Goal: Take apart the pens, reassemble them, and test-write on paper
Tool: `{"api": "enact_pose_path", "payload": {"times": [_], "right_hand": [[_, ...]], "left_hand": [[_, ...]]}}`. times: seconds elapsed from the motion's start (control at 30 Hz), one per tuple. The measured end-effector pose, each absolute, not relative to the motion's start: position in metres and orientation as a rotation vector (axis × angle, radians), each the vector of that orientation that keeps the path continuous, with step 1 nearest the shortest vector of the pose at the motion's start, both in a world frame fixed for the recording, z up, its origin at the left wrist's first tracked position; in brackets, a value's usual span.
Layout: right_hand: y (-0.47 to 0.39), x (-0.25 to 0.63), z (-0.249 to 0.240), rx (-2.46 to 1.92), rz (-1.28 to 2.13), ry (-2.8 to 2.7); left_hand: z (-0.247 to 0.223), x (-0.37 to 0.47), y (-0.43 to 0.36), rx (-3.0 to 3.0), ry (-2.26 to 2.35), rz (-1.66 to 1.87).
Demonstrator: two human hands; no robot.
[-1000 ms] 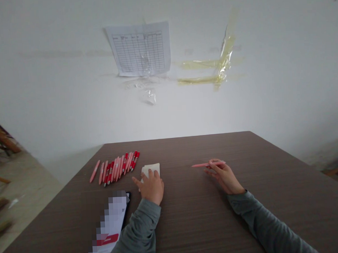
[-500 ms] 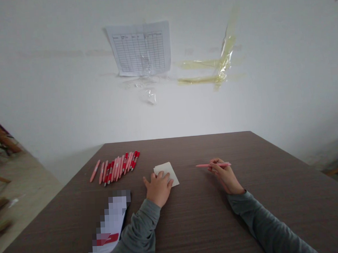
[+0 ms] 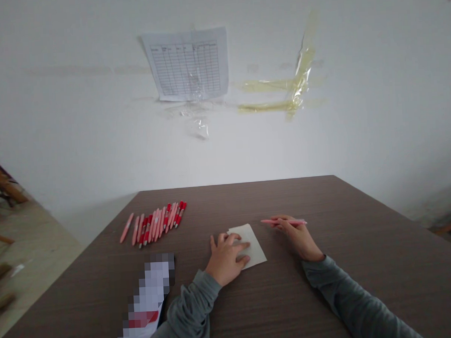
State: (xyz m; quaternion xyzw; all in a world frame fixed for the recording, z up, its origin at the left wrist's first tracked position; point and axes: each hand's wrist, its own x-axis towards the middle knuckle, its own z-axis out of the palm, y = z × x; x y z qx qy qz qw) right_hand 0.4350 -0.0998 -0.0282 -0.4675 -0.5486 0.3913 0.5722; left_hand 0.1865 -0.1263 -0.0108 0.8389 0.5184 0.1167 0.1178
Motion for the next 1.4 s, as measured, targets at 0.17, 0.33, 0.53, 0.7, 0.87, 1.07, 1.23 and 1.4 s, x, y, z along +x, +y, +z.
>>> {"api": "enact_pose_path", "payload": {"times": [0.17,0.33,0.53,0.7,0.87,1.07,1.23,1.4], "right_hand": [[-0.103,0.435,-0.023,-1.186,0.777,-1.402],[-0.104,0.434,-0.020,-1.265,0.710,-1.474],[-0.098,0.431,-0.028,-1.203,0.743,-1.474],[-0.091,0.430,-0.039,-1.231,0.721,-1.455],[-0.091,0.426,-0.039,-1.250,0.589,-1.570],[-0.092,0.424,-0.039,-1.229,0.547,-1.637],[-0.091,0.425,-0.040,-1.235,0.554,-1.668],[-0.092,0.423,-0.037,-1.247,0.562,-1.669]], "left_hand": [[-0.015,0.188,-0.124,2.420,1.643,0.421],[-0.018,0.186,-0.121,2.370,1.737,0.353],[-0.016,0.188,-0.123,2.412,1.612,0.289],[-0.012,0.195,-0.129,2.465,1.500,0.275],[-0.011,0.199,-0.131,2.471,1.523,0.282],[-0.011,0.199,-0.131,2.481,1.507,0.301],[-0.013,0.199,-0.131,2.487,1.503,0.329],[-0.011,0.199,-0.131,2.478,1.512,0.294]]}}
